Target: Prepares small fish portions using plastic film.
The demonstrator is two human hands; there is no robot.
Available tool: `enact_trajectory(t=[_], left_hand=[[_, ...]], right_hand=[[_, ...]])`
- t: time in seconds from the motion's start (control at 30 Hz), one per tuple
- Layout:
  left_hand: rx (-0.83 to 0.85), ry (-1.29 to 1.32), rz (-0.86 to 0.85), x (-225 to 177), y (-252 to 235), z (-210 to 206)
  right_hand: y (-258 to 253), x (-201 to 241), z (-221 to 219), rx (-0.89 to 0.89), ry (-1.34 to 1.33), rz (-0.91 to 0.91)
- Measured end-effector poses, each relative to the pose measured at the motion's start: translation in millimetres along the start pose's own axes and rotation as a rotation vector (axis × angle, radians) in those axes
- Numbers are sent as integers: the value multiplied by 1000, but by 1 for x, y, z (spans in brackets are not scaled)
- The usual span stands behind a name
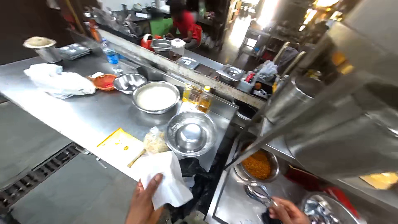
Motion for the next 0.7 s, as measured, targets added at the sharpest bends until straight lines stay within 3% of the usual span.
enact_trajectory(t=[0.07, 0.17, 0.3, 0.4, 0.53, 0.7], left_hand=[[98, 105, 95, 24, 35, -45], [251, 259, 186, 55, 75, -94], [290, 245, 156, 91, 114, -119], [286, 178, 149, 129, 140, -124], [161, -109, 173, 180, 171, -120], [-75, -863, 38, 207, 220, -110]], right_hand=[[-9, -1, -18, 67, -224, -56], [-1, -12, -53, 394, -489, -207], [33, -22, -65, 719, -849, -385], [43, -21, -28, 649, -963, -401], [37, -26, 37, 553, -692, -300], [39, -48, 96, 440, -496, -267]])
Point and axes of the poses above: each hand's wrist, its own y-axis away from the middle knuckle, its own z-axis out of the back of the hand, x = y × z, the point moved 7 cm from there along -y, towards the middle knuckle, and after that the axes turned 9 degrees about -y, right-handed, at the moved point
